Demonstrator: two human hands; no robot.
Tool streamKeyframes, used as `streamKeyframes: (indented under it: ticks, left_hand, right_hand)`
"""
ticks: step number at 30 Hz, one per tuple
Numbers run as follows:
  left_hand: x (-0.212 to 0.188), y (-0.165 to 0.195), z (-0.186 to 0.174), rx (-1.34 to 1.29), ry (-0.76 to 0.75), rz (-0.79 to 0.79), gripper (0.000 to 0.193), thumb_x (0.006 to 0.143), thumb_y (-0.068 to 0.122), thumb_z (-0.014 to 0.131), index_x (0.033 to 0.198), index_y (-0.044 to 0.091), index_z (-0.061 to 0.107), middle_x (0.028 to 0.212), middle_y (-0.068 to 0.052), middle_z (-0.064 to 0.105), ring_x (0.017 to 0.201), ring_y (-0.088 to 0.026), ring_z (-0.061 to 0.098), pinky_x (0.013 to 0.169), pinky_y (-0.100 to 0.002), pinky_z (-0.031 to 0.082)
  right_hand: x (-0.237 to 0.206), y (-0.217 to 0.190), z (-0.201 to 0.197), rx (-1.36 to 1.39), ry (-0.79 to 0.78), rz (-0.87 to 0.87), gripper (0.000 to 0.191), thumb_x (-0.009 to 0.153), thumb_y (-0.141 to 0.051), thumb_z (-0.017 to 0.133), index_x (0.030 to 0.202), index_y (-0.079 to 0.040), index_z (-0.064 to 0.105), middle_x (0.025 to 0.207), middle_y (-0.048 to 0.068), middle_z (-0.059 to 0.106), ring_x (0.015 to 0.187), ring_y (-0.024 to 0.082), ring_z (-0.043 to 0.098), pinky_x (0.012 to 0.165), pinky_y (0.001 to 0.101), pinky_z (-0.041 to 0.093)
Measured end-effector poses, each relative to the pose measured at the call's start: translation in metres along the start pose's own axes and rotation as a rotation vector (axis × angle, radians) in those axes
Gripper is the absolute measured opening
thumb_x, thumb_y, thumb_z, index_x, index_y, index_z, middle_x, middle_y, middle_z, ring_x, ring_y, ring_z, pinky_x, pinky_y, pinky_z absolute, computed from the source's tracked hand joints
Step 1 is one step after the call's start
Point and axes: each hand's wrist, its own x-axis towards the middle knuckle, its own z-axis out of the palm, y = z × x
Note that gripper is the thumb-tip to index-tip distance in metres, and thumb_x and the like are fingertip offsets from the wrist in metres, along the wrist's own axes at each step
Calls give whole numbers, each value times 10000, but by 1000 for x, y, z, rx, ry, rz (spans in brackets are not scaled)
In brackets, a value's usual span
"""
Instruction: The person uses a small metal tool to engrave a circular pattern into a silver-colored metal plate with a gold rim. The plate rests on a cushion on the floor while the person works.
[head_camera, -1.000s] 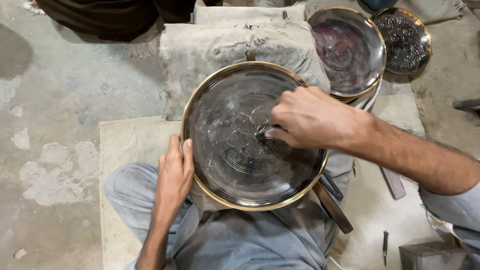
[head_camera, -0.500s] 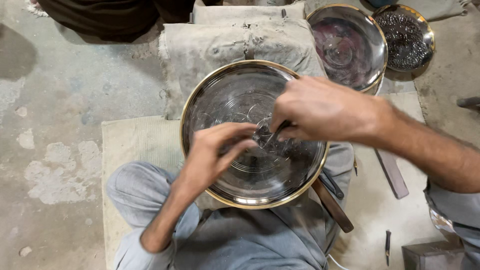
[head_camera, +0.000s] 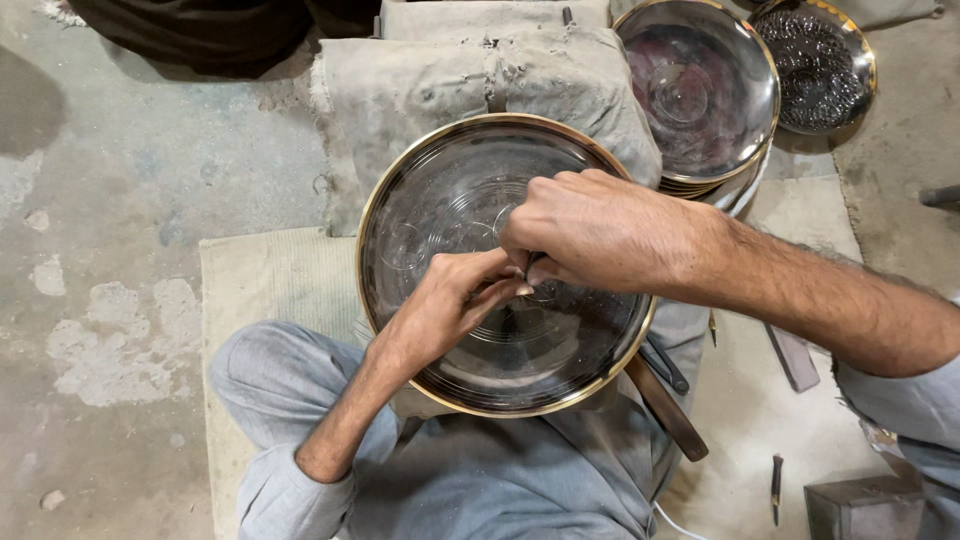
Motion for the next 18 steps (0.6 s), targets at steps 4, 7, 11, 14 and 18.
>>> streamKeyframes:
  ticks: [4, 7, 11, 14, 18]
  left_hand:
    - [0, 0, 1, 2, 8, 3, 205, 958, 129, 710, 1134, 27, 686, 836, -124, 710, 662, -184, 671, 613, -356, 534]
    - [0, 0, 2, 14, 32, 32, 196, 958, 127, 710, 1126, 28, 688, 854, -126, 713, 684, -187, 684, 629, -354, 538]
    - [0, -2, 3, 34, 42, 22, 201, 956, 137, 713, 1125, 31, 694, 849, -123, 715, 682, -192, 694, 623, -353, 539]
    - [0, -2, 4, 33, 39, 9, 202, 957, 151, 712, 1125, 40, 701, 847, -113, 723, 681, -184, 701, 618, -349, 542]
    - [0, -2, 4, 51, 37, 19, 210, 959, 153, 710, 1138, 45, 697, 846, -117, 717, 673, -193, 692, 619, -357, 534]
  right_hand:
    - [1, 2, 3, -10, -19, 16, 280, 778, -248, 796, 1012, -119, 711, 933, 88, 679, 966, 298, 660, 826, 459, 524]
    - [1, 3, 4, -22, -8, 7, 280, 779, -248, 795, 1014, -121, 712, 947, 92, 675, 962, 301, 659, 822, 463, 523]
    - [2, 3, 3, -36, -18, 7, 290, 777, -258, 794, 1014, -114, 710, 914, 94, 673, 966, 300, 659, 821, 460, 527]
    - [2, 2, 3, -24, -5, 1, 299, 780, -273, 789, 1012, -103, 707, 953, 91, 675, 954, 292, 663, 819, 457, 530]
    - [2, 1, 3, -21, -32, 26, 299, 782, -275, 788, 1018, -108, 714, 955, 94, 678, 959, 292, 665, 819, 460, 532]
